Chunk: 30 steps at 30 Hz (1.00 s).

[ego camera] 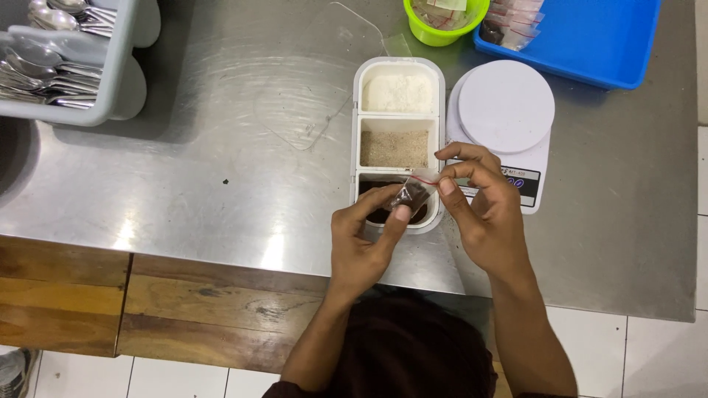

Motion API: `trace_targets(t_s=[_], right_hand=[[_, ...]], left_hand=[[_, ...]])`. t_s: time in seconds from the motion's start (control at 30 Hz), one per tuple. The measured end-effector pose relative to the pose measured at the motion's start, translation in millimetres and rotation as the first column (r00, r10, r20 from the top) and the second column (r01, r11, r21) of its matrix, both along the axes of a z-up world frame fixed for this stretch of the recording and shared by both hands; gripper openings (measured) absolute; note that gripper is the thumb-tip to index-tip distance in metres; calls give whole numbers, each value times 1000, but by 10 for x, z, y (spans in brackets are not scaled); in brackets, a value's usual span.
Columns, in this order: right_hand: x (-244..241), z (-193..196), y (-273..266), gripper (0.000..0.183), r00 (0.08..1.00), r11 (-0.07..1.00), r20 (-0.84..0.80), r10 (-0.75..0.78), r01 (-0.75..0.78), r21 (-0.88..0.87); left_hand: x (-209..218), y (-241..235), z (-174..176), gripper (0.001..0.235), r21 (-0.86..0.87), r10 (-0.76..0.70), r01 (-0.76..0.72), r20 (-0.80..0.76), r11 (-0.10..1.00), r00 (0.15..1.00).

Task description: The person scoops a dark brown powder from a compartmentalized container into small plastic bags using a white plastic spoon. They weigh the filled bags on a digital scale and place them into a blue tray. The person repeats this process for multiple bags.

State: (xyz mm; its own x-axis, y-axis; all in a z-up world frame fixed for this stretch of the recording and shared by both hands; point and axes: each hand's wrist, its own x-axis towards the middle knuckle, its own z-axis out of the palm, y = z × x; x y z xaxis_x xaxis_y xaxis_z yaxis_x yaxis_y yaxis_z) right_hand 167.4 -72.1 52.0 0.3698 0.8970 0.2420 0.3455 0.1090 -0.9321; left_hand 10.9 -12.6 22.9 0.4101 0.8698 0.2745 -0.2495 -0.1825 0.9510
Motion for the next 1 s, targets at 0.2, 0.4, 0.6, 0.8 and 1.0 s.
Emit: trace_targets(t_s=[0.2,0.4,0.6,0.8,1.0], right_hand=[[-49,24,9,13,997,997,-21,71,-71,-2],[-45,-32,0,12,991,991,-49,123,-125,-42],[-60,92,34,14,990,992,102,100,-91,-88],[1,82,43,20,991,996,119,67,-58,-74],[21,90,38,21,955,996,282,89,-87,-20]], left_hand=[[101,2,16,46,-420,-169,309,339,853,926],[113,126,-236,47,-533,-195,443,457,721,868],[90,143,-200,33,-597,-180,405,401,693,898],[108,163,-163,38,-669,-157,426,425,610,892],[135,141,-232,43,-605,-208,374,328,703,921]])
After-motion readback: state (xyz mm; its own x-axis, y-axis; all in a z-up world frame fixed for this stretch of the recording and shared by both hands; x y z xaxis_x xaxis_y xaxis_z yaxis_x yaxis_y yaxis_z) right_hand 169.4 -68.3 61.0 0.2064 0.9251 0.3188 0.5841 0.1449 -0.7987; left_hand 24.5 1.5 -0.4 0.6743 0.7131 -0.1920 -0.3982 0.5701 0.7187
